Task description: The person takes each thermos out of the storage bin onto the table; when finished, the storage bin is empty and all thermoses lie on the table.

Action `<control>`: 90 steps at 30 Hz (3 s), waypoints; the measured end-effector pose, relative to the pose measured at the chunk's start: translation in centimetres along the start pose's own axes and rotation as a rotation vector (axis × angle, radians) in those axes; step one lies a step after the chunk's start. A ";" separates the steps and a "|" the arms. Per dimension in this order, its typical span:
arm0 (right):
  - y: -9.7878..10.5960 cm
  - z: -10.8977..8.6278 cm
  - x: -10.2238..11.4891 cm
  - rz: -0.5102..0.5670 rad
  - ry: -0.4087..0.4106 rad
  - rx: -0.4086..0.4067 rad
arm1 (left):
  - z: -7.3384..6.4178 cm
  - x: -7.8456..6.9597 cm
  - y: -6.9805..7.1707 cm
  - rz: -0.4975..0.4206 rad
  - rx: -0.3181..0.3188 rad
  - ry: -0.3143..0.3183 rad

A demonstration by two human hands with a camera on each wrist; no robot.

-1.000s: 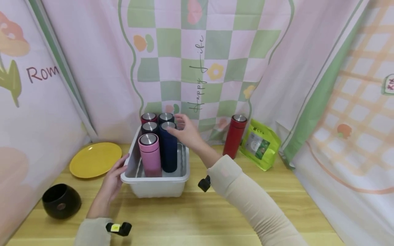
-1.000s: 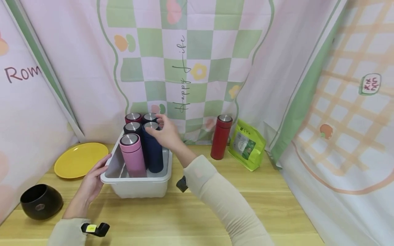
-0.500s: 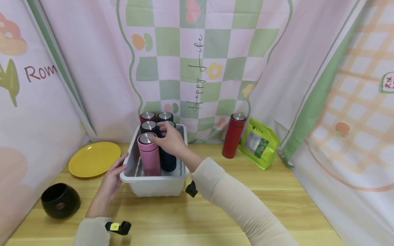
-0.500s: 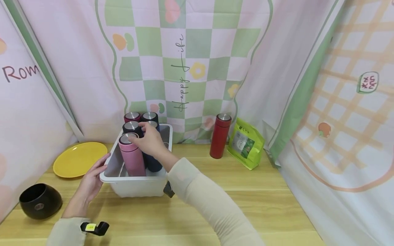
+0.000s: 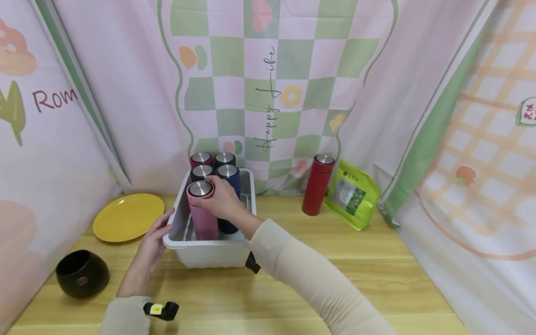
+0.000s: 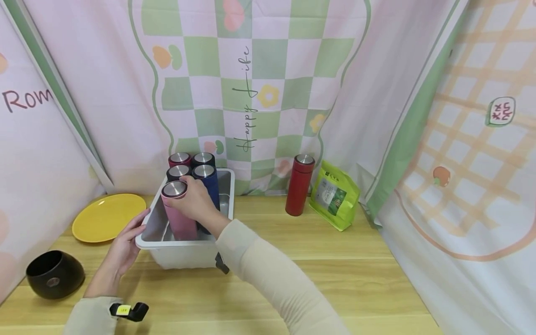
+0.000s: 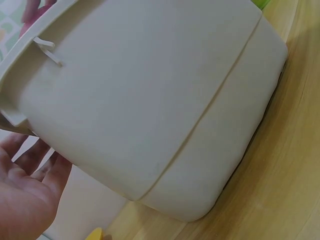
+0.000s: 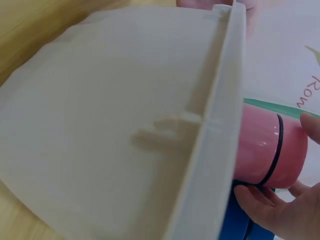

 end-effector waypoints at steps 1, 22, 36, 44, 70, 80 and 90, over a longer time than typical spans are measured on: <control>-0.2 0.0 0.0 -0.006 -0.004 0.006 | 0.0 0.0 0.0 0.002 0.000 0.000; -0.4 -0.3 0.5 -0.093 0.022 -0.024 | -0.1 0.1 0.1 0.020 -0.025 0.024; -0.1 -0.8 1.0 -0.058 0.055 -0.029 | -0.1 0.1 -0.1 0.037 -0.031 0.034; 1.7 -1.0 2.1 -0.035 0.084 -0.066 | 0.0 0.2 0.0 0.034 -0.037 0.041; 11.1 -1.5 4.3 0.187 0.097 -0.187 | 0.0 0.1 0.1 0.012 -0.020 0.013; 14.9 -2.2 4.2 0.294 0.039 -0.179 | 0.0 0.2 0.1 0.026 -0.039 0.051; 18.7 -2.8 1.8 0.320 -0.010 -0.220 | 0.0 -0.2 0.0 0.049 -0.028 0.070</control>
Point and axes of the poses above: each hand's wrist, its own z-axis towards the middle knuckle, its own y-axis out of the back of the hand, x = y × z, the point moved 7 cm from there along z, towards the middle knuckle, and after that the axes turned 4 degrees about -z, right-handed, at the moved point
